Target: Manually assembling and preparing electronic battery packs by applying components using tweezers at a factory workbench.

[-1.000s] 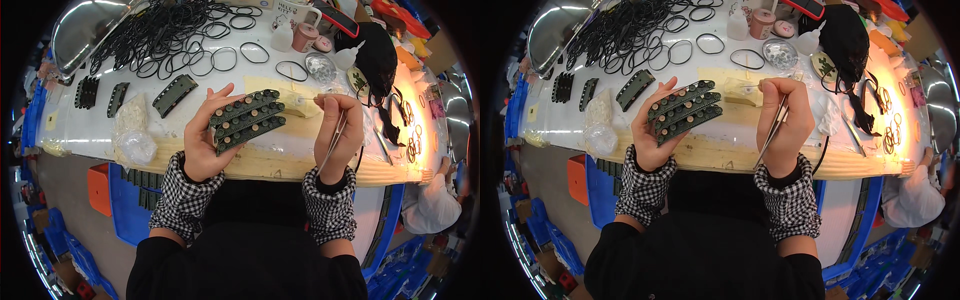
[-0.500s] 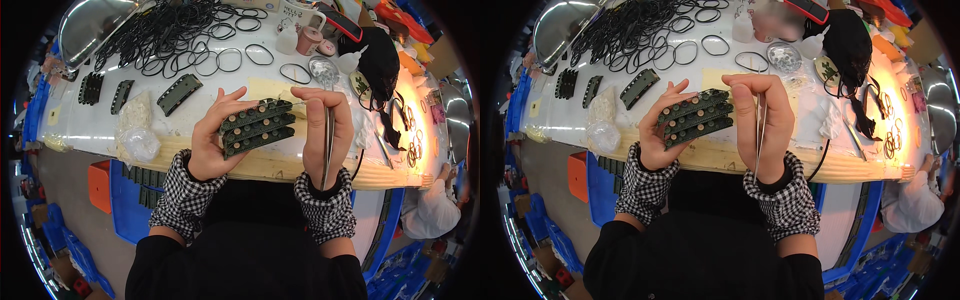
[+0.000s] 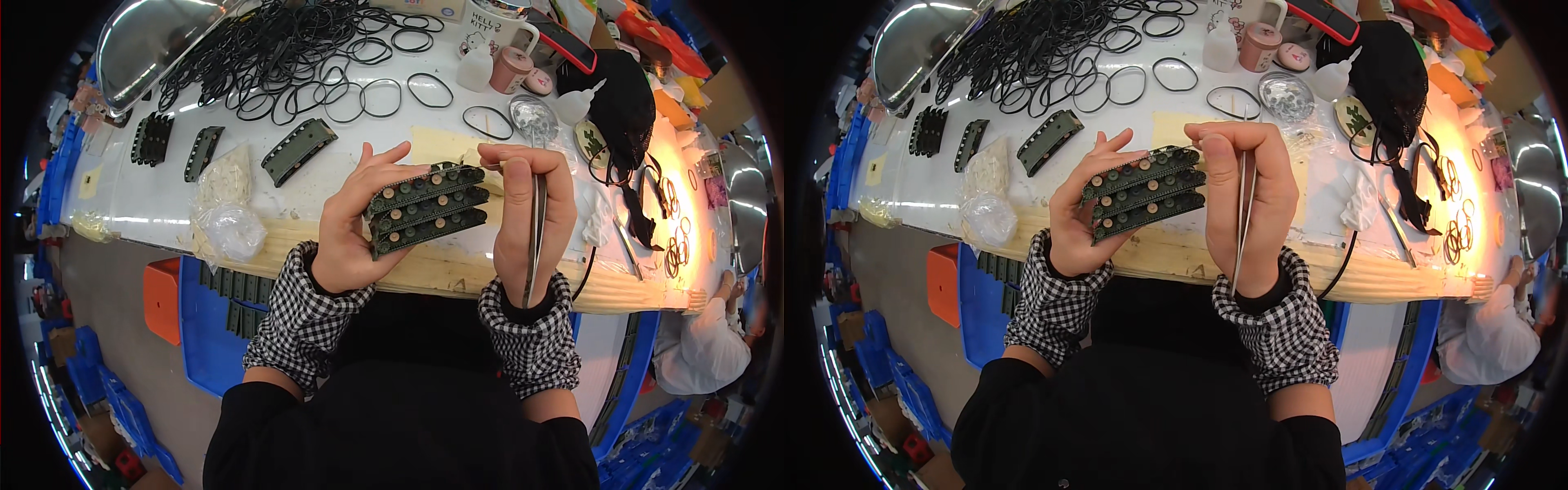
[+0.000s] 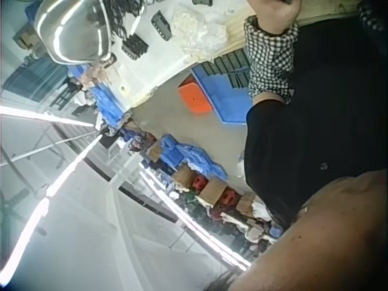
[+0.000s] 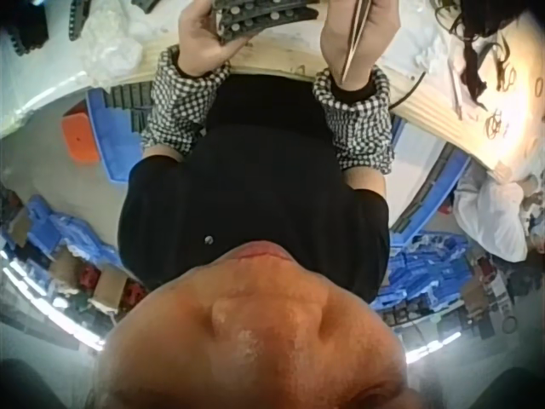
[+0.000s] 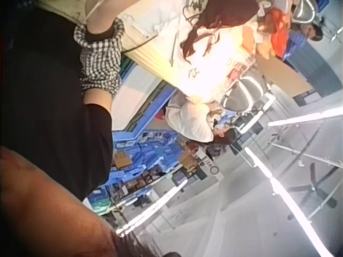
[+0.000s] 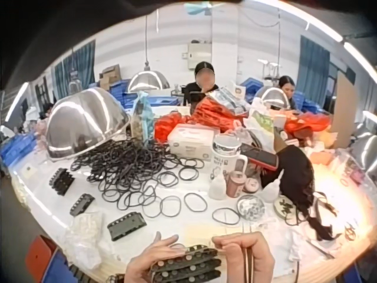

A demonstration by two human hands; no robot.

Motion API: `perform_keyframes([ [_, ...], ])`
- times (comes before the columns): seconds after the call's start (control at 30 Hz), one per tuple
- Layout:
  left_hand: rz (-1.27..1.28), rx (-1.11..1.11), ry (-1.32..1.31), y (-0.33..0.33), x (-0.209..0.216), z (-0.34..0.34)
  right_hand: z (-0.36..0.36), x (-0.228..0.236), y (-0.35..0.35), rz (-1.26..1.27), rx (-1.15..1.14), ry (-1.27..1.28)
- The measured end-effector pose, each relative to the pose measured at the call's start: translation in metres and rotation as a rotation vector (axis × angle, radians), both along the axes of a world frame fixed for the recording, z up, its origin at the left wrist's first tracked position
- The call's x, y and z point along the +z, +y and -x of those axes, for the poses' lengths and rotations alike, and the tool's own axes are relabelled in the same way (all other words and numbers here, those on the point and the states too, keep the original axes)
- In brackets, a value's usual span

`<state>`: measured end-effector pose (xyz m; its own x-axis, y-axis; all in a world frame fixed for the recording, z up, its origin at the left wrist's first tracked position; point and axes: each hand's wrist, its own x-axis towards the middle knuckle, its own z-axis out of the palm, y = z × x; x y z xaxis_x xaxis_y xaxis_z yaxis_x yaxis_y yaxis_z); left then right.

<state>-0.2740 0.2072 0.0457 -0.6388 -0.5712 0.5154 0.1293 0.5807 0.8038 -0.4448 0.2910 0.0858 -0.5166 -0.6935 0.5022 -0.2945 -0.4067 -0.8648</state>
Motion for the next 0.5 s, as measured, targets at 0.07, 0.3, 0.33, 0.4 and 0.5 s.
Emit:
perform_keyframes([
  [0.07,-0.002,0.001,-0.006,-0.001,0.0,-0.001,0.006,0.0,0.002,-0.009,-0.086,0.046],
  [0.3,-0.015,0.03,0.034,-0.001,-0.004,0.001,0.044,-0.014,0.009,-0.207,-0.42,0.819],
  [0.33,-0.021,0.029,0.035,-0.001,-0.005,0.001,0.044,-0.016,0.01,-0.186,-0.432,0.822],
  [0.4,-0.032,0.031,0.037,-0.001,-0.006,-0.001,0.041,-0.017,0.011,-0.142,-0.451,0.827],
  [0.5,-0.037,0.033,0.047,-0.001,-0.007,0.001,0.028,-0.007,0.016,-0.021,-0.417,0.578],
])
